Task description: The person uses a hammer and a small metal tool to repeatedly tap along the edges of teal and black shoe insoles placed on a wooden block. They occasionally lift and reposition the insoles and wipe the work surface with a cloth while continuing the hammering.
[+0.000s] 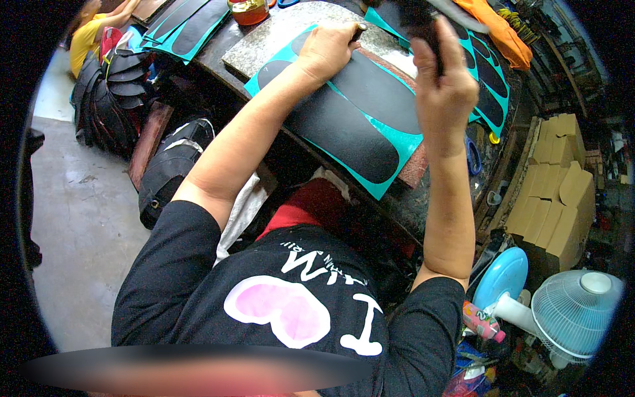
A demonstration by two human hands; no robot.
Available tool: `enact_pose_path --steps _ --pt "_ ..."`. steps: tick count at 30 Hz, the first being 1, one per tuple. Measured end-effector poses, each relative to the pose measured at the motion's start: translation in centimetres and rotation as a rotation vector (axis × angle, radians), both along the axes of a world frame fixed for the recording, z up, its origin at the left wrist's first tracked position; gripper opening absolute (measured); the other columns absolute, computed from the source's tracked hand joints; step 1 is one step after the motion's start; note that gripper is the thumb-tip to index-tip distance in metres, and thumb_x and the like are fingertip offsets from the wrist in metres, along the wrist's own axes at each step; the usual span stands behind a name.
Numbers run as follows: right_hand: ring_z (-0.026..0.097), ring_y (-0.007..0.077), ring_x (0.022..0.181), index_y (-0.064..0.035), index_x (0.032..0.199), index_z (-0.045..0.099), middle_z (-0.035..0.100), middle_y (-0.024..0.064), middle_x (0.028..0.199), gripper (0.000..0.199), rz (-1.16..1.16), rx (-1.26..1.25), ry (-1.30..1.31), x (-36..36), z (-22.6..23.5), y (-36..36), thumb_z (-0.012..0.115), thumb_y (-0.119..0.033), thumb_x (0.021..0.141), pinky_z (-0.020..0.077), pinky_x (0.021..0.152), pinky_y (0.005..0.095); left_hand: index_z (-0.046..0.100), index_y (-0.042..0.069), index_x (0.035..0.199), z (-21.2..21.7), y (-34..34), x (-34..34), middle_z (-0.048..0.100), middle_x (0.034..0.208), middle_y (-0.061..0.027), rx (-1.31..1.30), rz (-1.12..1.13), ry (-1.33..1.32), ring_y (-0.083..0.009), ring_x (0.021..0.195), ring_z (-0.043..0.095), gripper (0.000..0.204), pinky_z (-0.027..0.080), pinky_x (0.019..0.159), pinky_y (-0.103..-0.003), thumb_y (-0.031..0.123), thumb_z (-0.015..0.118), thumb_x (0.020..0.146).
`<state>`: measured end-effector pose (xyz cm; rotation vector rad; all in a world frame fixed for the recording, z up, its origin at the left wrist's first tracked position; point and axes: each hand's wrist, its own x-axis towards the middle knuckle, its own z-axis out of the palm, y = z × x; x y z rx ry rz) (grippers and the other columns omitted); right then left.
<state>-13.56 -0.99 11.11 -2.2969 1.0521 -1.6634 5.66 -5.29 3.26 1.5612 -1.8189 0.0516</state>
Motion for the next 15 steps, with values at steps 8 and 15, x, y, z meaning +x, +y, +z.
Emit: enact_pose_path --steps 8,15 --pt "0.069 0.0340 0.087 -0.0223 0.124 0.062 0.071 0.0162 0.092 0.039 -0.294 0.427 0.345 -3.5 -2.0 -0.3 0.059 -0.044 0.093 0.0530 0.074 0.0421 0.068 0.001 0.088 -3.1 -0.9 2.3 0.070 0.075 -0.0071 0.051 -0.154 1.185 -0.0125 0.067 0.068 0.010 0.055 0.059 -0.025 0.009 0.071 0.082" --pt "0.071 0.0262 0.081 -0.0186 0.124 0.064 0.072 0.0150 0.093 0.038 -0.210 0.231 0.266 -2.5 0.5 0.9 0.066 -0.037 0.091 0.0536 0.071 0.0340 0.069 0.004 0.091 -3.8 -1.7 2.5 0.071 0.081 -0.0113 0.060 -0.145 0.650 -0.0207 0.071 0.070 0.018 0.055 0.069 -0.033 0.016 0.074 0.079"
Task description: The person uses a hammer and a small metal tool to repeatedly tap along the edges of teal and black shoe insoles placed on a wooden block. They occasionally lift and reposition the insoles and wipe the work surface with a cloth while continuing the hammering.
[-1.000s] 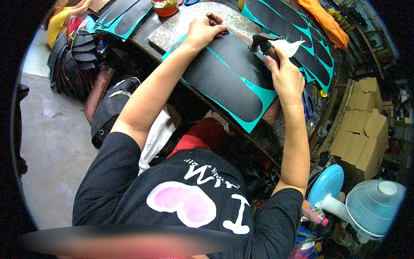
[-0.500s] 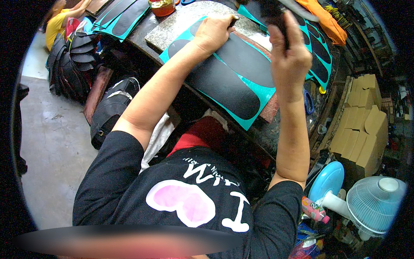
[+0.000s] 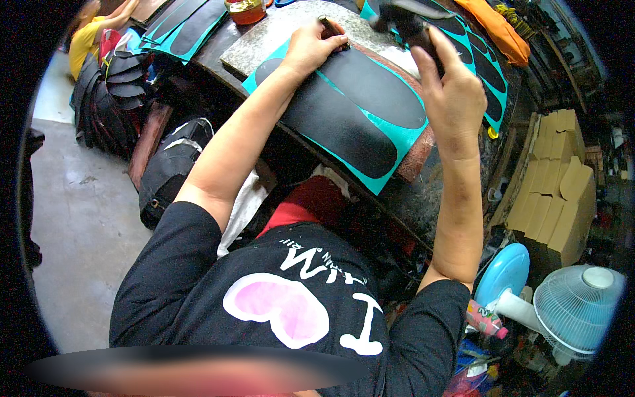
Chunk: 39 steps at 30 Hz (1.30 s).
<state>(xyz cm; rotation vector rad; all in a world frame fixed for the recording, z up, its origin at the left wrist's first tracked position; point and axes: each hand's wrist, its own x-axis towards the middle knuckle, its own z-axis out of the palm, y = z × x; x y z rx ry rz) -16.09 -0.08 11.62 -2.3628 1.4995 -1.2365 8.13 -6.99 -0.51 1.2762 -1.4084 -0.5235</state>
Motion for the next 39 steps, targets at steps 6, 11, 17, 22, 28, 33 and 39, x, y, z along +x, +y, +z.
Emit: enact_pose_path --steps 6,11,17,22,28,33,39 --pt "0.066 0.0181 0.076 -0.0097 0.124 0.063 0.069 0.0103 0.089 0.035 0.182 -0.355 -0.158 2.0 1.6 0.4 0.066 -0.024 0.092 0.0532 0.063 0.0295 0.067 0.004 0.094 2.2 1.4 -2.1 0.070 0.086 -0.0152 -0.128 0.065 -0.554 -0.0289 0.079 0.069 0.018 0.054 0.074 -0.037 0.018 0.068 0.083" --pt "0.068 0.0348 0.083 -0.0248 0.123 0.062 0.070 0.0135 0.093 0.035 -0.180 -0.011 0.199 0.8 -1.6 0.1 0.061 -0.040 0.091 0.0544 0.070 0.0416 0.068 0.004 0.093 1.6 1.4 -2.8 0.070 0.087 -0.0165 -0.099 0.217 -0.351 -0.0302 0.078 0.070 0.018 0.055 0.073 -0.038 0.018 0.068 0.081" --pt "0.071 0.0258 0.079 -0.0215 0.123 0.064 0.072 0.0109 0.094 0.035 -0.056 -0.128 0.066 -1.9 -0.8 -0.2 0.064 -0.038 0.092 0.0534 0.069 0.0337 0.069 0.004 0.092 0.4 0.3 -1.4 0.072 0.082 -0.0095 0.074 0.018 0.095 -0.0177 0.075 0.070 0.013 0.055 0.071 -0.031 0.012 0.070 0.082" --pt "0.068 0.0166 0.072 -0.0107 0.122 0.065 0.071 0.0103 0.088 0.036 0.118 -0.349 -0.170 -0.5 2.1 1.2 0.069 -0.026 0.090 0.0524 0.064 0.0279 0.066 0.006 0.092 1.0 1.1 -2.3 0.070 0.081 -0.0145 -0.144 0.042 -0.217 -0.0283 0.075 0.070 0.015 0.055 0.071 -0.037 0.015 0.071 0.081" --pt "0.069 0.0325 0.084 -0.0211 0.122 0.064 0.070 0.0126 0.099 0.035 -0.047 -0.175 0.211 0.8 -1.6 1.1 0.063 -0.038 0.091 0.0547 0.069 0.0391 0.065 0.003 0.094 1.4 1.5 -3.9 0.069 0.080 -0.0177 -0.265 0.115 -0.716 -0.0295 0.072 0.070 0.016 0.055 0.068 -0.035 0.015 0.069 0.085" --pt "0.070 0.0297 0.078 -0.0218 0.122 0.064 0.072 0.0109 0.090 0.038 -0.101 -0.137 0.094 -2.0 -1.2 0.3 0.065 -0.040 0.090 0.0538 0.068 0.0369 0.070 0.004 0.091 0.9 0.8 -2.6 0.072 0.080 -0.0110 0.080 -0.016 0.153 -0.0195 0.072 0.071 0.013 0.056 0.069 -0.031 0.014 0.068 0.083" --pt "0.071 0.0181 0.081 -0.0114 0.122 0.065 0.072 0.0120 0.095 0.036 0.073 -0.342 -0.121 -1.5 1.5 1.7 0.069 -0.026 0.090 0.0551 0.068 0.0297 0.067 0.005 0.094 1.2 1.3 -3.1 0.071 0.083 -0.0115 -0.147 -0.003 -0.306 -0.0242 0.074 0.070 0.015 0.054 0.071 -0.035 0.016 0.070 0.084"
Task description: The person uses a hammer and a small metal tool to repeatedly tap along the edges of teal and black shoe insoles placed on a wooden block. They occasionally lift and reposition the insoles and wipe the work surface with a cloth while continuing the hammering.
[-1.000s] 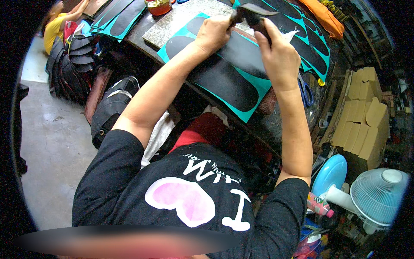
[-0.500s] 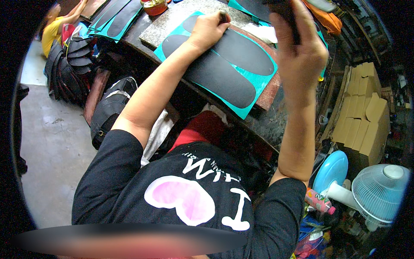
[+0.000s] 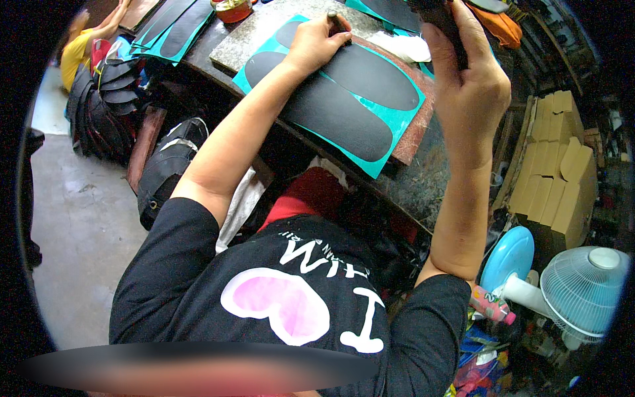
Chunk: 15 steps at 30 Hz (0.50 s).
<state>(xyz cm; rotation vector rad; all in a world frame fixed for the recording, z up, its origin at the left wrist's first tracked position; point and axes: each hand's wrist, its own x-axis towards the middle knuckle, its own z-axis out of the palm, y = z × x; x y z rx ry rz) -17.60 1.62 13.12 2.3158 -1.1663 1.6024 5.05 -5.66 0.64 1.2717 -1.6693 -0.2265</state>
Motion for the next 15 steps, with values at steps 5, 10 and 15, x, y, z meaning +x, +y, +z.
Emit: enact_pose_path --steps 5,10,15 --pt "0.069 0.0328 0.084 -0.0190 0.118 0.066 0.070 0.0132 0.097 0.033 -0.157 0.136 0.278 1.5 -2.9 -0.4 0.065 -0.037 0.090 0.0544 0.069 0.0382 0.063 0.007 0.095 0.3 0.4 -1.4 0.067 0.081 -0.0179 -0.119 0.078 -0.280 -0.0359 0.076 0.067 0.016 0.054 0.067 -0.043 0.019 0.066 0.085" --pt "0.070 0.0298 0.082 -0.0182 0.121 0.065 0.071 0.0125 0.092 0.036 -0.162 0.198 0.187 -1.1 -2.0 -0.6 0.064 -0.037 0.091 0.0538 0.068 0.0344 0.066 -0.001 0.100 -0.1 -0.4 -0.4 0.072 0.083 -0.0076 0.270 -0.109 0.461 -0.0115 0.073 0.069 0.021 0.055 0.070 -0.028 0.014 0.069 0.085" --pt "0.069 0.0100 0.079 -0.0082 0.123 0.065 0.073 0.0088 0.096 0.033 0.025 0.017 0.022 -1.2 0.4 0.4 0.067 -0.021 0.092 0.0539 0.060 0.0250 0.066 0.003 0.098 -0.2 -0.1 -0.7 0.071 0.083 -0.0107 0.095 -0.044 0.058 -0.0188 0.075 0.070 0.018 0.055 0.071 -0.032 0.015 0.070 0.085"
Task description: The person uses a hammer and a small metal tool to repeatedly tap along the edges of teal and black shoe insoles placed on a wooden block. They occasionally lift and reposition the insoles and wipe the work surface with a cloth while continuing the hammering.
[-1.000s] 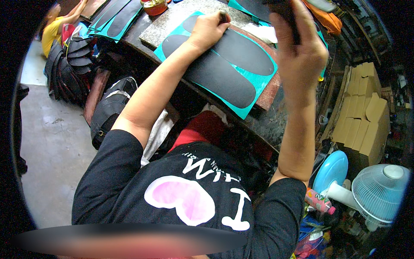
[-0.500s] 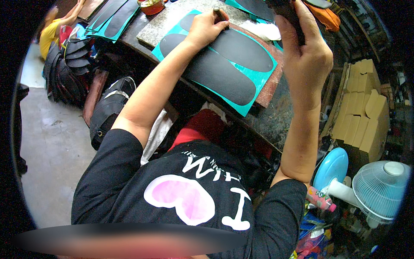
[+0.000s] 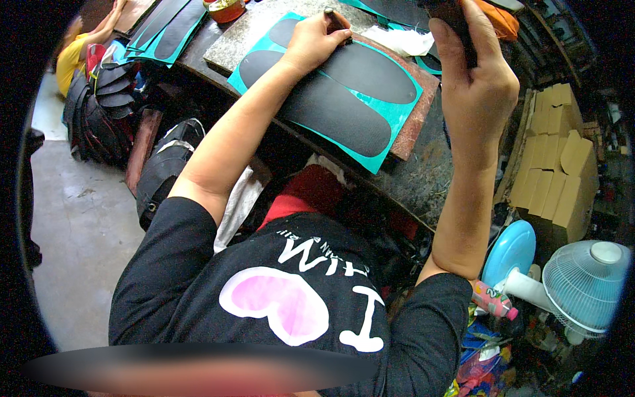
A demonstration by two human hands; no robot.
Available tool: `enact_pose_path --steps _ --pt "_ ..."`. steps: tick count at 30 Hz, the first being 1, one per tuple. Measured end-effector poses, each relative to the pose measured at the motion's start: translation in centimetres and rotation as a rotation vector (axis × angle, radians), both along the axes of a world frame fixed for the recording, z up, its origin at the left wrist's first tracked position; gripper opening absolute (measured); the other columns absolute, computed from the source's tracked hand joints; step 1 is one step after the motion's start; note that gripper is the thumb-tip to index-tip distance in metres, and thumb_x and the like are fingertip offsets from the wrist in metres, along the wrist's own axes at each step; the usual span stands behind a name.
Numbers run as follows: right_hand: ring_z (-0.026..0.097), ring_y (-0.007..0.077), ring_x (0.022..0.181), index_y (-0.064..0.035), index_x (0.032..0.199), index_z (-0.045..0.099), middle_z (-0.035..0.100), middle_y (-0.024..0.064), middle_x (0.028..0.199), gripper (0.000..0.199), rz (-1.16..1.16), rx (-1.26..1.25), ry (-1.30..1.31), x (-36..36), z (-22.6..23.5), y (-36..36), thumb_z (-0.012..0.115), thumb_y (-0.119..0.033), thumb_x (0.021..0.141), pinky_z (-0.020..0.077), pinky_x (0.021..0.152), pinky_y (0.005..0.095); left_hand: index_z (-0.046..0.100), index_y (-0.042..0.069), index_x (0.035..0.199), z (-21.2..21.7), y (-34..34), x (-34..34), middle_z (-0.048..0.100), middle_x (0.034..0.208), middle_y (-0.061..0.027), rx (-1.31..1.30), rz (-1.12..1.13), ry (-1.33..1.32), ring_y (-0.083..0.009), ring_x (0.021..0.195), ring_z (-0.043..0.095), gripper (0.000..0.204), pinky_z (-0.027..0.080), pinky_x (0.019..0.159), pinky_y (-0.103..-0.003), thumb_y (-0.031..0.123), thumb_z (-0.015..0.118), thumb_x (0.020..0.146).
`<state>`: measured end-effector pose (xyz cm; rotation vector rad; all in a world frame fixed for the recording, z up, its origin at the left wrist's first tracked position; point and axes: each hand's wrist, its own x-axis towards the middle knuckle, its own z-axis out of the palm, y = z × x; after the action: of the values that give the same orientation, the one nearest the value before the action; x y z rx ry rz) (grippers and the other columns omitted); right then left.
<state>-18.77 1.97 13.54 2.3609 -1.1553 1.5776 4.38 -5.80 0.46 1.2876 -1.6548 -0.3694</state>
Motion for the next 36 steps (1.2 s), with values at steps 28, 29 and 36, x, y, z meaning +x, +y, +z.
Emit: enact_pose_path --steps 28,29,36 --pt "0.069 0.0316 0.085 -0.0204 0.124 0.063 0.071 0.0141 0.096 0.038 -0.259 0.313 0.166 -2.3 -4.2 -0.6 0.064 -0.039 0.091 0.0533 0.071 0.0377 0.068 0.003 0.087 1.4 -0.5 1.4 0.071 0.075 -0.0100 -0.118 0.050 0.635 -0.0167 0.069 0.070 0.014 0.056 0.066 -0.031 0.015 0.071 0.081" --pt "0.070 0.0314 0.085 -0.0199 0.124 0.063 0.071 0.0142 0.096 0.038 -0.242 0.305 0.162 -2.2 -4.3 -0.7 0.064 -0.039 0.091 0.0533 0.071 0.0372 0.068 0.002 0.089 1.3 -0.4 2.2 0.071 0.078 -0.0089 -0.085 0.059 0.540 -0.0154 0.070 0.070 0.015 0.055 0.066 -0.029 0.015 0.071 0.082" --pt "0.070 0.0258 0.076 -0.0214 0.123 0.065 0.071 0.0127 0.088 0.038 -0.132 0.331 0.137 0.8 -4.4 -1.0 0.066 -0.040 0.090 0.0528 0.068 0.0344 0.068 0.003 0.085 -0.5 0.0 3.6 0.071 0.074 -0.0094 0.112 0.109 0.379 -0.0179 0.066 0.070 0.015 0.055 0.066 -0.031 0.016 0.072 0.080"
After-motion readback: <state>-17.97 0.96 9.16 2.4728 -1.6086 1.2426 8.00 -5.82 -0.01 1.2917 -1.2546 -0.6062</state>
